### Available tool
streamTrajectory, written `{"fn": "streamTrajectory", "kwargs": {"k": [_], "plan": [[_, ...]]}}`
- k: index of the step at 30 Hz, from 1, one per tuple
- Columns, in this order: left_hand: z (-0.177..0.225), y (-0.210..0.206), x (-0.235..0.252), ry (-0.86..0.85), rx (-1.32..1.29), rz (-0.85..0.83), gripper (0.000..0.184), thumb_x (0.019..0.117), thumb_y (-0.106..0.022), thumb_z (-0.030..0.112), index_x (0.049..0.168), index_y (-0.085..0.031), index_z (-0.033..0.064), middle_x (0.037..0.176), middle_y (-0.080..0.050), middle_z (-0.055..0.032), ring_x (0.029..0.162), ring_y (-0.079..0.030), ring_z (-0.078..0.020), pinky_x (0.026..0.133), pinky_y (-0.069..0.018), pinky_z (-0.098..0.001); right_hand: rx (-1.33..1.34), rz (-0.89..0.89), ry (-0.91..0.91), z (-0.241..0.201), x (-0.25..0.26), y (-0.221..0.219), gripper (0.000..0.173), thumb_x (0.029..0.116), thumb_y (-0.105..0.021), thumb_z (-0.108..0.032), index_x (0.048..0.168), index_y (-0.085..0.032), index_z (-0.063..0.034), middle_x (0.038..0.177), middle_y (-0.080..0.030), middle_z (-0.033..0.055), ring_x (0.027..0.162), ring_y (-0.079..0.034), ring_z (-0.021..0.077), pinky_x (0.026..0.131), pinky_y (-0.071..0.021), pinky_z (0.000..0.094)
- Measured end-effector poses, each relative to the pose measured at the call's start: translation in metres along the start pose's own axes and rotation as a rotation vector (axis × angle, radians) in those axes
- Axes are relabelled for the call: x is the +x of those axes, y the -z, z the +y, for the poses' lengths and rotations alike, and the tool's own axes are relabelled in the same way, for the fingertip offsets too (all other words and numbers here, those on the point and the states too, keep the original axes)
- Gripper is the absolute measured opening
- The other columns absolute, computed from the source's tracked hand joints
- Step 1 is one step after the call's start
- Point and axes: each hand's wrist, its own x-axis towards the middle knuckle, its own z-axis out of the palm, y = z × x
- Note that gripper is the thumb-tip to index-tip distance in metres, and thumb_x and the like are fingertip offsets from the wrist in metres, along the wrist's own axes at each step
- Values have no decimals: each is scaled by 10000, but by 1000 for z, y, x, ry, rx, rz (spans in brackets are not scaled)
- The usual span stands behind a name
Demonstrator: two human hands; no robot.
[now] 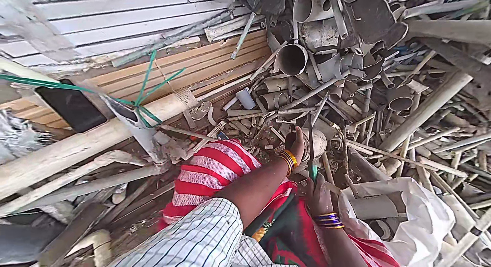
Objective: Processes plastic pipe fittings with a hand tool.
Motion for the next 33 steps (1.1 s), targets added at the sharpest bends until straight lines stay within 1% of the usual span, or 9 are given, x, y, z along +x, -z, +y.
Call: {"fn": "streamTrajectory", "kwargs": {"k": [3,6,8,12,16,20,24,29,33], "plan": [[4,1,-5,26,50,8,862,1057,-41,617,1532,-389,-13,1602,-335,-267,1522,-283,-345,1218,-257,-563,2,320,148,4,-1,-5,487,1013,-483,-190,1289,-509,209,894,-699,281,743,-724,387,674,-586,508],[6,1,-9,11,74,-50,868,1058,-4,593,1527,-379,-33,1604,-319,-274,1519,-280,-345,1213,-261,-541,-48,-9,-63,-1,1,-2,469,1081,-463,-203,1380,-444,157,990,-697,291,906,-719,427,827,-564,553],[10,2,-9,-3,63,-41,862,1064,4,573,1520,-384,-48,1608,-310,-280,1525,-274,-344,1223,-251,-532,-54,-56,-97,-1,5,0,458,1083,-470,-219,1368,-465,141,996,-698,288,921,-714,434,837,-555,565],[17,5,-13,19,115,-20,861,1080,-13,539,1446,-456,-102,1557,-377,-310,1503,-306,-371,1211,-249,-527,-24,335,137,-3,-2,-4,466,1012,-477,-179,1268,-511,209,886,-685,290,736,-711,395,665,-577,507],[15,4,-12,-2,77,-1,863,1079,-4,533,1433,-467,-104,1543,-386,-317,1480,-339,-371,1196,-277,-520,-71,-117,-134,-10,3,0,445,1092,-465,-221,1371,-460,125,1000,-698,281,944,-714,422,857,-549,554],[22,8,-18,26,148,-20,873,1079,-3,530,1415,-480,-119,1519,-416,-324,1472,-357,-371,1196,-282,-512,-52,242,64,-9,-1,-4,444,1018,-520,-149,1293,-499,199,881,-689,296,755,-716,429,684,-574,549],[13,6,-11,-7,146,-30,884,1071,20,538,1444,-449,-112,1546,-373,-328,1484,-329,-381,1201,-268,-522,-135,-152,-190,-17,4,4,480,1095,-455,-232,1438,-413,101,1050,-698,283,984,-710,432,874,-548,561],[18,13,-13,-75,315,-88,841,1088,31,478,1447,-446,-115,1514,-420,-331,1458,-374,-382,1187,-284,-521,-79,334,169,-8,0,3,489,989,-531,-130,1327,-494,222,948,-705,318,780,-728,443,695,-587,551],[12,12,-6,-165,378,-127,802,1107,2,427,1395,-471,-153,1441,-463,-374,1402,-426,-421,1159,-316,-531,-49,-24,-11,-11,4,21,460,1055,-523,-169,1396,-489,138,1012,-706,296,896,-717,433,839,-551,568]]}}
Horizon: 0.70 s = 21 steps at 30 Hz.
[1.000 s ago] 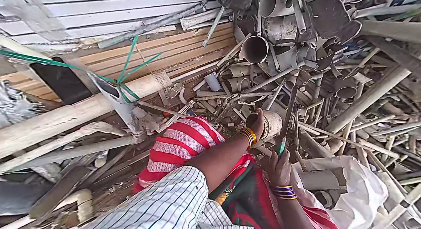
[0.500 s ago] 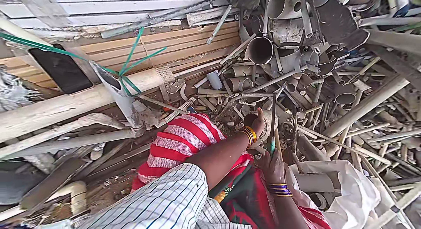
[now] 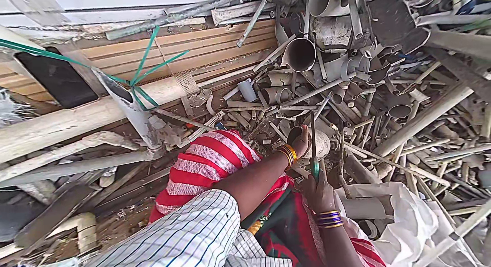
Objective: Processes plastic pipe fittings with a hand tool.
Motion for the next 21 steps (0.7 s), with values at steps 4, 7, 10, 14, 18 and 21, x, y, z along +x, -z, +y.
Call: {"fn": "streamTrajectory", "kwargs": {"k": [4,7,10,14,18,21], "plan": [[-11,-2,6,-119,80,-64,758,1119,-31,368,1320,-522,-174,1364,-527,-378,1350,-490,-419,1130,-365,-531,311,393,158,12,-2,-3,553,1032,-411,-275,1317,-489,193,827,-642,131,644,-598,112,638,-538,295],[-17,-6,11,-169,18,-78,721,1121,-71,362,1342,-518,-158,1381,-520,-362,1357,-484,-389,1139,-362,-512,578,146,-112,1,-16,-8,429,1074,-394,-224,1316,-461,123,736,-545,39,552,-504,54,553,-483,251],[-18,-7,12,-119,-16,-70,761,1117,-57,406,1365,-493,-166,1424,-475,-379,1402,-432,-408,1170,-318,-518,847,-35,-277,-2,-12,0,316,1094,-371,-174,1264,-520,47,635,-507,5,444,-454,70,439,-435,251],[-8,-1,5,-18,56,-54,771,1124,-77,421,1332,-525,-171,1391,-499,-385,1371,-458,-429,1147,-334,-538,1164,406,-289,-1,-2,14,230,1122,-260,-178,1160,-446,-49,583,-520,-59,387,-483,23,360,-444,190],[-2,0,2,42,94,-64,753,1125,-118,435,1339,-522,-163,1424,-477,-374,1396,-431,-425,1155,-318,-542,1049,-91,-395,-7,-19,3,263,1126,-308,-192,1178,-467,11,580,-451,-23,399,-432,46,391,-420,204],[-1,-1,7,60,63,-16,716,1126,-187,442,1345,-538,-142,1457,-469,-351,1425,-412,-411,1175,-302,-542,1127,-133,-385,-11,-13,4,276,1128,-291,-188,1136,-494,0,552,-456,-14,373,-410,54,354,-376,203]]}}
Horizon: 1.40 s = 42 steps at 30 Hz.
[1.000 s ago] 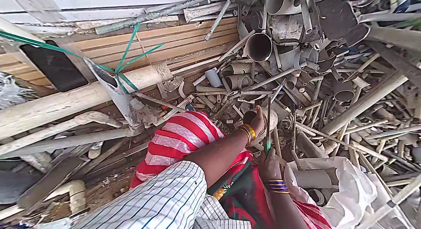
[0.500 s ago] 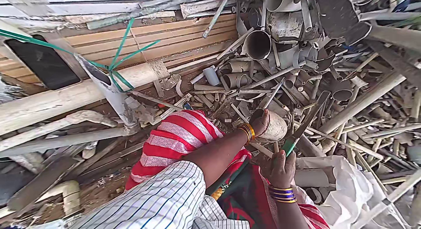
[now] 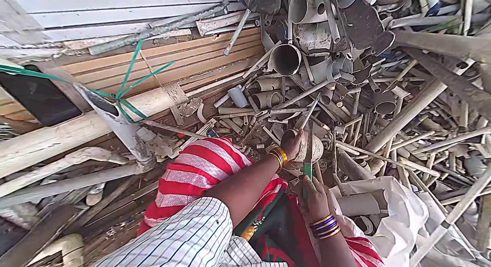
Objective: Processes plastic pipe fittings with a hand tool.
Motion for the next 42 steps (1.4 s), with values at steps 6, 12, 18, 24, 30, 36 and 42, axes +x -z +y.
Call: {"fn": "streamTrajectory", "kwargs": {"k": [6,12,18,24,30,36,42], "plan": [[-2,2,2,-4,-6,-1,733,1122,-205,461,1317,-548,-157,1447,-472,-358,1420,-415,-417,1171,-308,-540,15,196,38,-1,0,8,249,1131,-307,-201,1156,-468,-13,590,-466,-25,401,-426,38,385,-400,199],[0,2,1,18,18,1,746,1118,-191,475,1352,-532,-146,1456,-478,-347,1431,-413,-408,1181,-303,-539,53,107,96,-5,2,10,280,1125,-278,-195,1119,-502,-27,548,-478,-31,373,-413,37,355,-375,191],[-4,-1,6,22,-45,10,716,1113,-271,481,1308,-562,-143,1442,-491,-336,1417,-427,-391,1177,-310,-529,-203,-127,-96,2,-8,6,260,1125,-321,-230,1159,-471,-20,571,-439,-18,392,-411,58,392,-403,215],[5,5,2,86,21,35,754,1115,-226,491,1307,-554,-160,1405,-512,-356,1389,-447,-423,1155,-327,-547,65,285,185,-2,9,18,272,1135,-277,-225,1106,-471,-37,551,-482,-37,368,-431,38,344,-391,197],[-5,5,15,71,-106,92,774,1102,-204,527,1359,-536,-124,1503,-444,-323,1463,-372,-396,1190,-286,-545,-226,-191,-72,8,-3,7,228,1118,-363,-214,1126,-497,-29,572,-441,-23,388,-391,45,384,-374,197],[-2,6,11,111,-117,107,814,1093,-191,558,1361,-526,-133,1474,-458,-344,1443,-386,-420,1178,-294,-569,-205,186,128,12,3,20,305,1121,-329,-200,1213,-484,46,637,-474,-2,460,-459,71,456,-445,245],[-1,6,13,157,-156,198,826,1082,-218,587,1338,-551,-124,1454,-485,-336,1435,-401,-418,1170,-304,-575,-173,25,100,7,5,23,281,1106,-330,-199,1126,-519,7,584,-459,-23,420,-422,61,411,-407,229]]}}
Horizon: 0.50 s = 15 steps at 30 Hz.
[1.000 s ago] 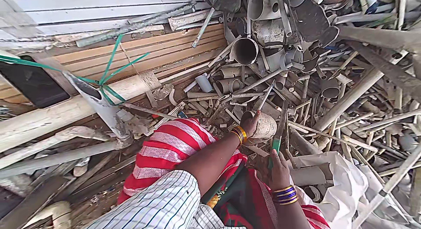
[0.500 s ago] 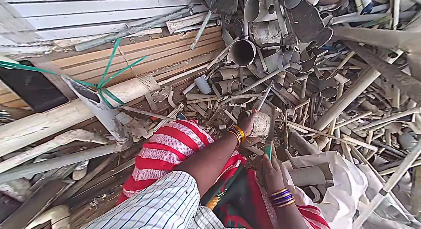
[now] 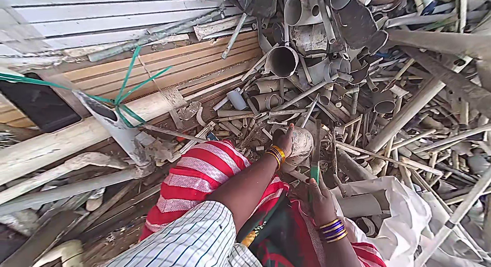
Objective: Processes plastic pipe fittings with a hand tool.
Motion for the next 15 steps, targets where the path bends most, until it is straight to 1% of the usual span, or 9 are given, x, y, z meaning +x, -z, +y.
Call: {"fn": "streamTrajectory", "kwargs": {"k": [2,3,4,6,7,11,12,13,15], "plan": [[1,0,-2,16,-30,20,833,1078,-226,596,1313,-561,-130,1423,-507,-342,1409,-430,-424,1154,-328,-578,89,140,105,5,3,2,269,1108,-294,-214,1090,-484,-25,548,-464,-53,388,-434,38,387,-425,209],[1,1,-3,21,-38,22,834,1079,-223,592,1306,-561,-136,1415,-511,-345,1404,-434,-428,1150,-331,-577,47,118,65,6,-1,2,273,1111,-303,-214,1113,-483,-9,563,-459,-46,407,-437,43,409,-429,214],[2,0,-3,22,-51,23,826,1081,-229,585,1303,-560,-138,1411,-512,-345,1399,-436,-426,1147,-330,-570,-32,12,-38,2,-7,2,282,1114,-336,-208,1156,-502,16,597,-443,-27,442,-424,58,449,-415,227],[2,-2,-1,7,-71,32,801,1086,-248,569,1305,-562,-134,1412,-514,-340,1393,-444,-414,1147,-337,-554,-96,-241,-202,-4,-12,-3,244,1120,-352,-227,1105,-494,-30,556,-420,-30,390,-388,44,391,-374,198],[2,-1,0,-4,-55,32,798,1087,-242,564,1314,-564,-130,1422,-508,-338,1401,-440,-410,1155,-329,-550,-62,-246,-196,-6,-12,-6,242,1119,-351,-219,1084,-501,-32,551,-421,-31,382,-378,40,379,-359,192],[-1,0,1,-3,9,19,831,1083,-217,585,1297,-574,-134,1404,-520,-347,1396,-443,-423,1153,-330,-567,61,123,32,6,2,-1,286,1116,-317,-207,1151,-508,2,591,-476,-32,427,-442,41,414,-416,207],[-1,0,1,-2,19,12,835,1083,-209,587,1293,-575,-133,1396,-524,-349,1389,-451,-425,1147,-337,-568,20,107,-8,7,0,1,283,1121,-318,-211,1158,-499,4,600,-460,-27,432,-432,46,421,-413,214],[-1,0,0,-2,24,12,834,1083,-209,585,1288,-576,-135,1383,-532,-350,1377,-463,-425,1140,-346,-566,-54,-4,-88,3,-6,2,283,1120,-338,-209,1169,-508,12,621,-438,-18,451,-412,59,444,-398,225],[0,-2,2,-4,-15,20,812,1084,-243,576,1293,-573,-136,1390,-528,-347,1377,-461,-421,1142,-342,-562,-139,-243,-202,-3,-11,-1,244,1119,-354,-226,1115,-499,-29,588,-431,-22,405,-392,52,400,-377,205]]}}
